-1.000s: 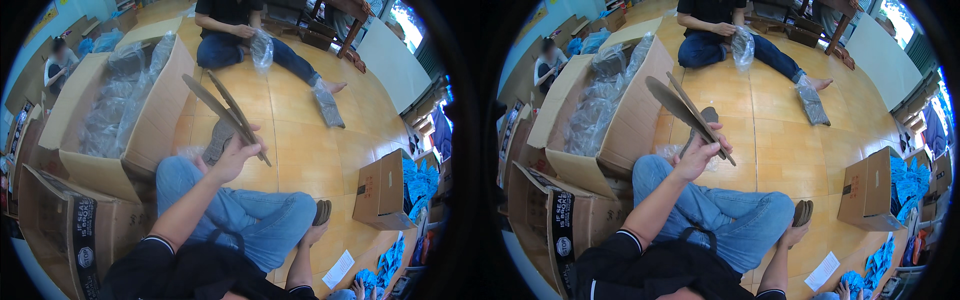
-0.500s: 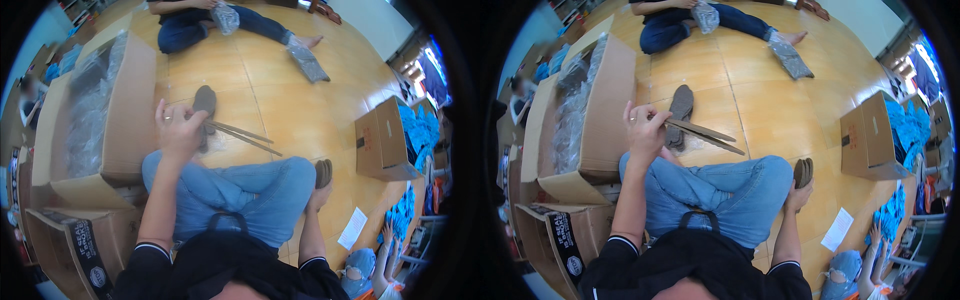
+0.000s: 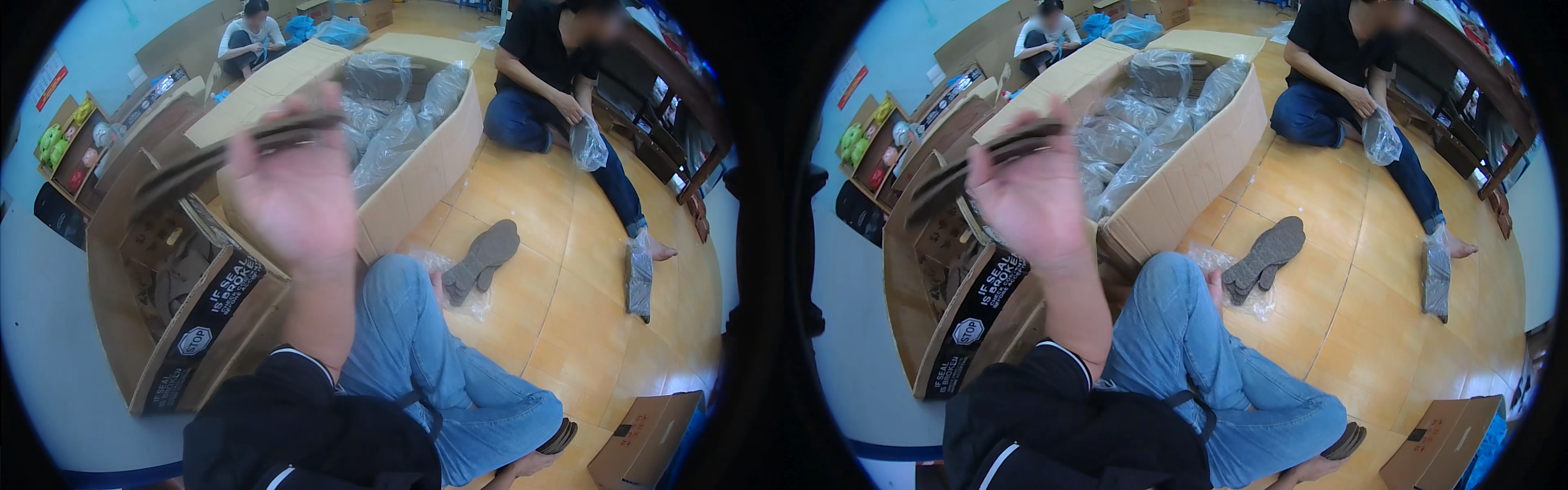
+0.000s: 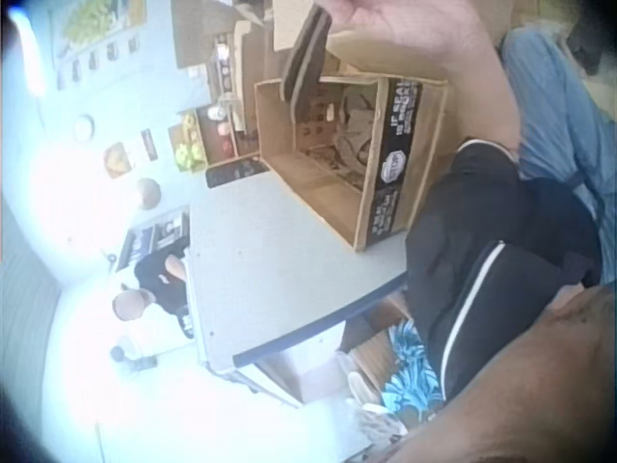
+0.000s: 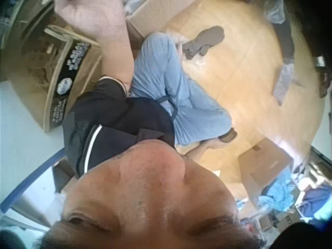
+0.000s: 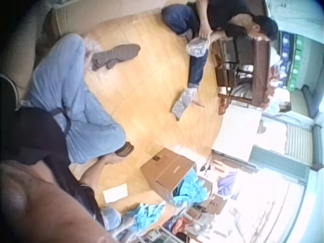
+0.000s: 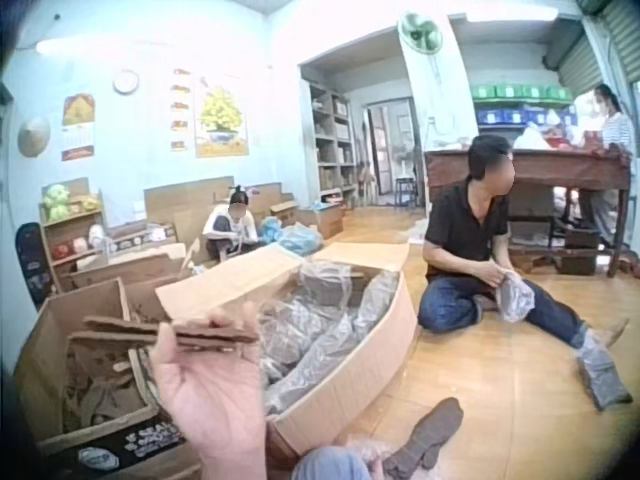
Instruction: The person sits on the floor and unpacks shoe insoles from plastic bags. They separate the insoles, inspect them, and place them into a cardboard box. The person repeats this process with multiple packages of insoles.
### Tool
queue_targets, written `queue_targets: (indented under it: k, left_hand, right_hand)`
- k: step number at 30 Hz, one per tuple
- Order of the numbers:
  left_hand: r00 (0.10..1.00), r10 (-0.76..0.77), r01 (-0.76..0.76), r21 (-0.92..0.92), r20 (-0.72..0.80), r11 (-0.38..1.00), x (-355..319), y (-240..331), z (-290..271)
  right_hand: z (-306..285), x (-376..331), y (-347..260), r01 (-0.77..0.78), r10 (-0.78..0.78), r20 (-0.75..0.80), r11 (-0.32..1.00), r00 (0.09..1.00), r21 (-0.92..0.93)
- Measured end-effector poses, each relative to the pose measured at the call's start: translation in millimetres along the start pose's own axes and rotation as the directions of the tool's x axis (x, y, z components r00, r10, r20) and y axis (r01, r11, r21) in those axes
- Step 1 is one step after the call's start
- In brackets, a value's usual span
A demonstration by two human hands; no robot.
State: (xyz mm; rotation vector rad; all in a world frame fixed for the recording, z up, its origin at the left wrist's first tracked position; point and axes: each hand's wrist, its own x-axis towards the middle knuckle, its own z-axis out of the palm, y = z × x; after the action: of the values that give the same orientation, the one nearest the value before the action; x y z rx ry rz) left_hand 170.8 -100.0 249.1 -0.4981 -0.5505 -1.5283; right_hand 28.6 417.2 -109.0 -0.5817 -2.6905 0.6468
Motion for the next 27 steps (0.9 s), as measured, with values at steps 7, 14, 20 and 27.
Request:
queue_targets:
  k: [7, 14, 20, 27]
  left_hand:
    - [0.865, 0.48, -0.472, 0.086, -0.148, 0.877, 1.1, 46.1, 23.3]
    - [0.961, -0.145, 0.163, -0.058, 0.236, 0.985, -31.5, -4.6, -5.3]
    - [0.533, -0.838, 0.717, 0.465, 0.114, 0.519, -140.4, -113.8, -11.3]
    - [0.251, -0.966, 0.968, 0.043, -0.059, 0.249, -266.5, -127.5, 6.2]
  right_hand:
    - [5.7, 5.7, 1.8, 0.055, -0.066, 0.073, 0.988, 0.995, 0.147]
    - [-24.4, 59.4, 15.5, -0.182, 0.107, 0.188, 0.878, 0.976, 0.442]
    - [-111.6, 77.0, -119.1, 0.128, -0.14, -0.056, 0.583, 0.989, 0.803]
    - [-121.9, -54.9, -274.9, 0.242, -0.627, 0.136, 0.479, 0.767, 0.844]
